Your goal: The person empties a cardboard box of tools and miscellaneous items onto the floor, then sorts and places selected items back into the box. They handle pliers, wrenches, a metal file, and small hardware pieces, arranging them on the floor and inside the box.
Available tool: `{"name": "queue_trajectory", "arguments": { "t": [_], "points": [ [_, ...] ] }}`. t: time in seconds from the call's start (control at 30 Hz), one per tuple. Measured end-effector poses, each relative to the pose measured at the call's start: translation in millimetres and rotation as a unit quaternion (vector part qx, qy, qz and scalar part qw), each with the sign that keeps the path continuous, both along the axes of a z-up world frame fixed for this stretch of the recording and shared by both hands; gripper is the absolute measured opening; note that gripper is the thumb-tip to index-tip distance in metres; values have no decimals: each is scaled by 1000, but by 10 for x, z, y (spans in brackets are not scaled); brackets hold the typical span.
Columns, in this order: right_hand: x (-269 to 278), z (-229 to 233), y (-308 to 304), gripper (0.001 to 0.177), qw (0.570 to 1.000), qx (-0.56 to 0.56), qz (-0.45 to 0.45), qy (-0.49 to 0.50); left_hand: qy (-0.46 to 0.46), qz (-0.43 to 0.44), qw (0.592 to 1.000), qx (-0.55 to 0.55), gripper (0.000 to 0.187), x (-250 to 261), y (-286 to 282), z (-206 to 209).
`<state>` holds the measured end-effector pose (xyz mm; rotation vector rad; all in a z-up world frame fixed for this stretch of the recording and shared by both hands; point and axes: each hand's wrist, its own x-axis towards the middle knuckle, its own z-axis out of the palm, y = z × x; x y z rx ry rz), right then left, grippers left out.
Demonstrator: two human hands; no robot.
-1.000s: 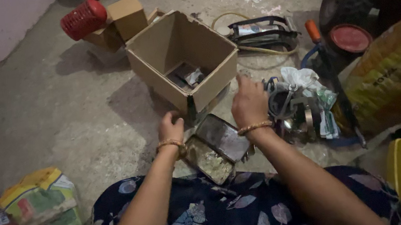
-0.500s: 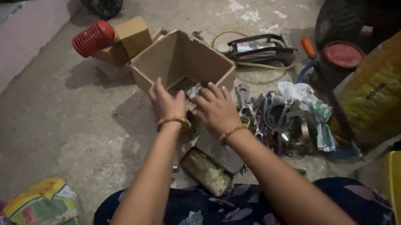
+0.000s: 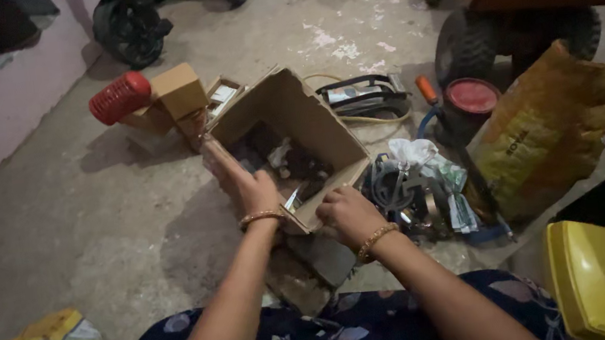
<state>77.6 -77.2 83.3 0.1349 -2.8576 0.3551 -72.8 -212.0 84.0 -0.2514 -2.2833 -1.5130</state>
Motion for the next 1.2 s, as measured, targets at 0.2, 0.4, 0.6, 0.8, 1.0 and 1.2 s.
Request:
{"name": "queue_trajectory", "arguments": {
  "t": [0.2, 0.4, 0.6, 0.8, 1.0, 1.2],
  "points": [
    [-119, 77, 8, 28, 998, -41, -39, -34, 64, -33, 997, 3, 110, -209, -161, 2],
    [-505, -60, 71, 29, 978, -44, -132, -153, -41, -54, 996, -51, 111, 2, -146, -103],
    [-1219, -201, 199, 69, 962, 89, -105, -235, 64, -46, 994, -75, 111, -123, -188, -174],
    [-2226, -838, 407, 49, 971, 160, -66, -164, 66, -59, 993, -80, 112, -272, -241, -220],
    [-2634, -1035, 441, 69, 976, 98, -80, -177, 66, -61, 992, -86, 111, -185, -251, -184],
    [-2323, -701, 177, 65, 957, 190, -86, -200, 47, -73, 993, -79, 108, -64, -244, -107]
  ]
}}
